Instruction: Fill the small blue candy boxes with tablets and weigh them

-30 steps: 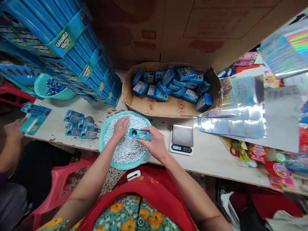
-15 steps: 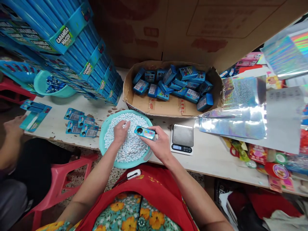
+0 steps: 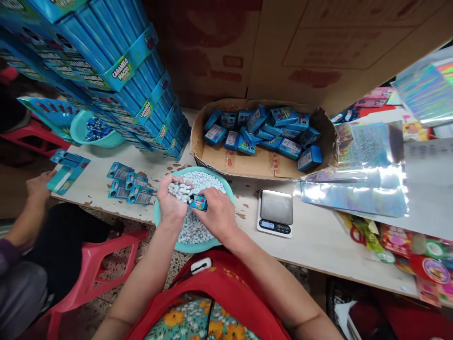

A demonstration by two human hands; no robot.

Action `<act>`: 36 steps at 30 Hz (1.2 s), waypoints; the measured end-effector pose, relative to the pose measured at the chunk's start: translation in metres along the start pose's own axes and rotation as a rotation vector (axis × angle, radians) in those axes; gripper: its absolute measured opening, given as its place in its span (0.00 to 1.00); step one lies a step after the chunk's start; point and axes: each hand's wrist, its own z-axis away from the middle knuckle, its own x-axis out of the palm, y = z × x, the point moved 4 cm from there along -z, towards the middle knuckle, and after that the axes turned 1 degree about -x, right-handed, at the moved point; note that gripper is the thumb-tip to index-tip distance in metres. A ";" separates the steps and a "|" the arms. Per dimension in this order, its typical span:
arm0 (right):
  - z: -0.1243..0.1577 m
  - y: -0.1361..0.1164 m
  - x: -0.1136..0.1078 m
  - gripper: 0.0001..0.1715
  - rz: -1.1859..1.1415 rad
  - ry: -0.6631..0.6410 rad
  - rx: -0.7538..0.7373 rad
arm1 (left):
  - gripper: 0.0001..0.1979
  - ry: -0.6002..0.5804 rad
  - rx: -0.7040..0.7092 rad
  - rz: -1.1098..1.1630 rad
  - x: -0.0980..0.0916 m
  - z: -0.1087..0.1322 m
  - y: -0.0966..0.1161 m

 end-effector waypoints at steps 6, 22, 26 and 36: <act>-0.002 -0.003 -0.006 0.16 -0.077 0.037 0.017 | 0.15 0.073 0.027 0.010 0.000 -0.002 -0.002; -0.005 -0.009 -0.009 0.16 -0.138 0.088 0.026 | 0.19 0.061 0.032 -0.035 0.006 -0.001 0.008; -0.005 -0.009 -0.008 0.16 -0.179 0.095 0.044 | 0.17 0.050 0.015 -0.059 0.006 0.000 0.009; -0.004 -0.010 -0.013 0.17 -0.267 0.133 0.000 | 0.16 0.044 0.144 -0.101 0.012 0.005 0.017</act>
